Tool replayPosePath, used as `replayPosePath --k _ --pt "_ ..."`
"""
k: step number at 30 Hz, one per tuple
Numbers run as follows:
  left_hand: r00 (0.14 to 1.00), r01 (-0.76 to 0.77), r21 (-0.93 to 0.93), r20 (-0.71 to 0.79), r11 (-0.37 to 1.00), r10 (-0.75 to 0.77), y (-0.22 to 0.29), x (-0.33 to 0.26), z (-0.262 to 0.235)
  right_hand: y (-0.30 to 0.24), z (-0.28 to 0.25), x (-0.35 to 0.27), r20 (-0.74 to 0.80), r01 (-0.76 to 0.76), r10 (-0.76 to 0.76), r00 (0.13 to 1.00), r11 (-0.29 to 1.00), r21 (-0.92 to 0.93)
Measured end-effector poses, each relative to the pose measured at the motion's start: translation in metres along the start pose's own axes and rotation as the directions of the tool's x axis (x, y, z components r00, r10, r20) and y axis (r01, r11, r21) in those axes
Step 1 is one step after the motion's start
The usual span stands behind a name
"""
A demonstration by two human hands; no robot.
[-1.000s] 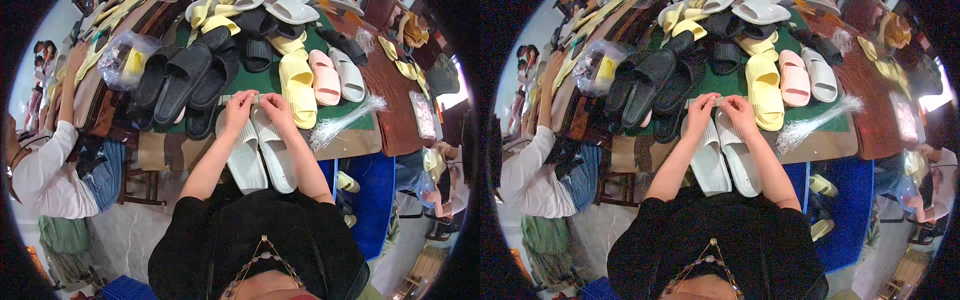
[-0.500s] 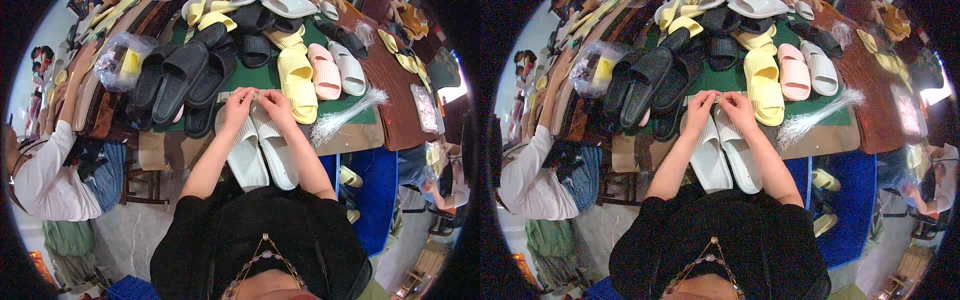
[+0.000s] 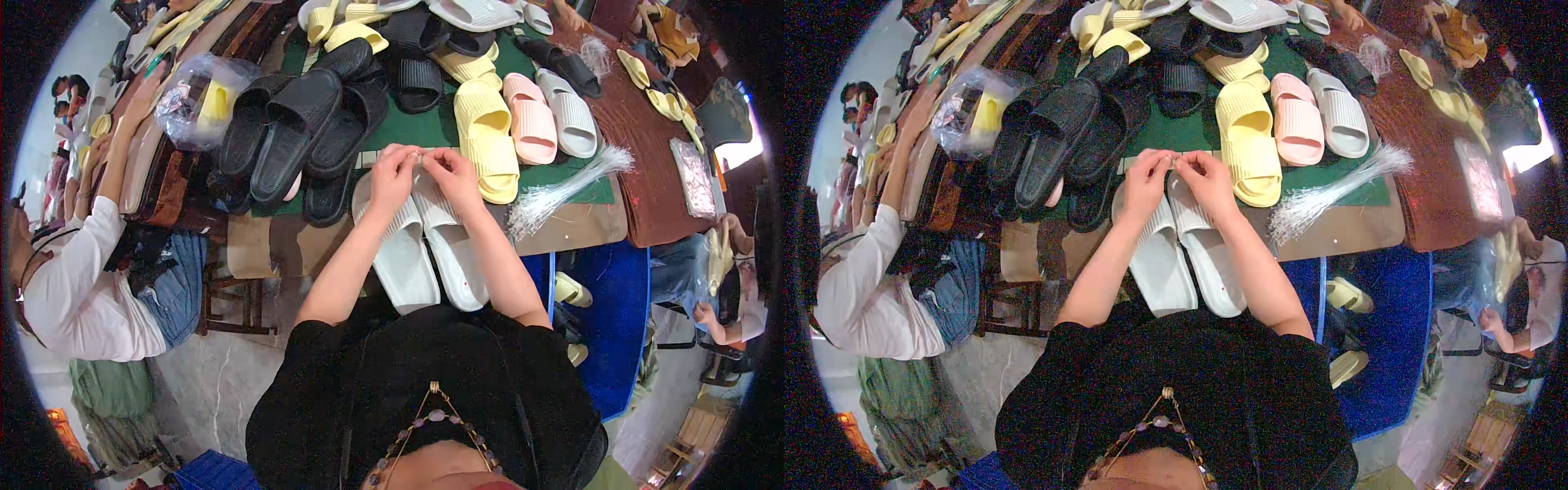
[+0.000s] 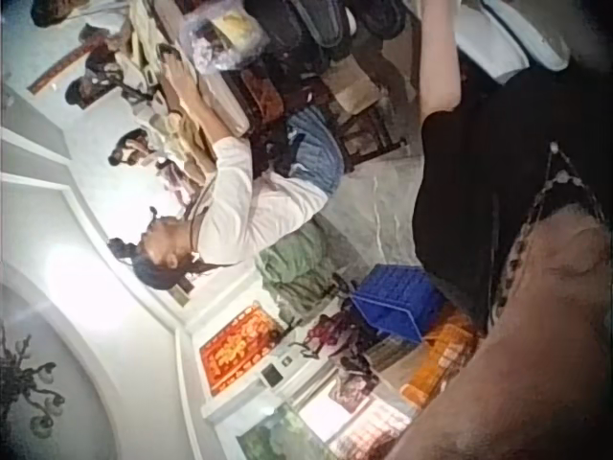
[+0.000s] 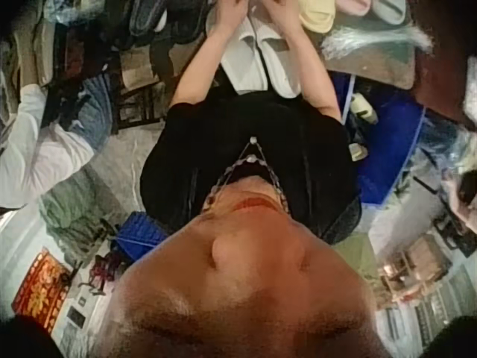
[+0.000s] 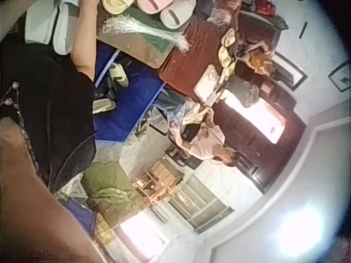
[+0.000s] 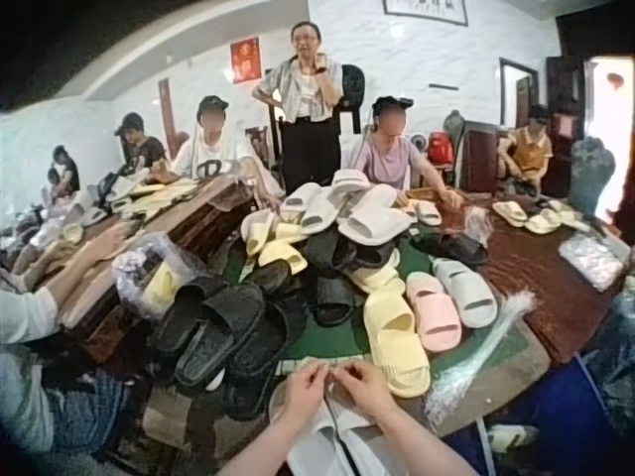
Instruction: The person pairs slippers by picking them up from the table and threading plastic fasteners through each pair by hand.
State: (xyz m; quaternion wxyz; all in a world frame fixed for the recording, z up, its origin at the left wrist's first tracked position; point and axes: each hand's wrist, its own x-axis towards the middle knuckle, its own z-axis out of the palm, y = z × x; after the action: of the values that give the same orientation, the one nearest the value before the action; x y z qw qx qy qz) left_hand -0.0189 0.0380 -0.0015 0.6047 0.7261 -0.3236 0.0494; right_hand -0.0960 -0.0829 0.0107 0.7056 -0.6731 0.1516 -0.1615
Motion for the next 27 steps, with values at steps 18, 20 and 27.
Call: replayPosePath --k 18,20,27 --pt "0.994 0.082 -0.102 -0.059 0.991 -0.088 -0.008 -0.003 0.003 0.002 -0.002 0.0 -0.011 -0.001 0.001 1.0 1.0 -0.012" --pt "0.997 0.055 -0.05 -0.057 0.997 -0.058 -0.005 -0.004 0.001 0.004 -0.001 0.0 -0.02 0.0 0.0 1.0 1.0 -0.008" --pt "0.996 0.08 0.065 0.022 0.995 -0.082 0.004 -0.004 -0.005 0.017 -0.004 0.004 -0.011 0.107 -0.11 0.994 0.981 -0.162"
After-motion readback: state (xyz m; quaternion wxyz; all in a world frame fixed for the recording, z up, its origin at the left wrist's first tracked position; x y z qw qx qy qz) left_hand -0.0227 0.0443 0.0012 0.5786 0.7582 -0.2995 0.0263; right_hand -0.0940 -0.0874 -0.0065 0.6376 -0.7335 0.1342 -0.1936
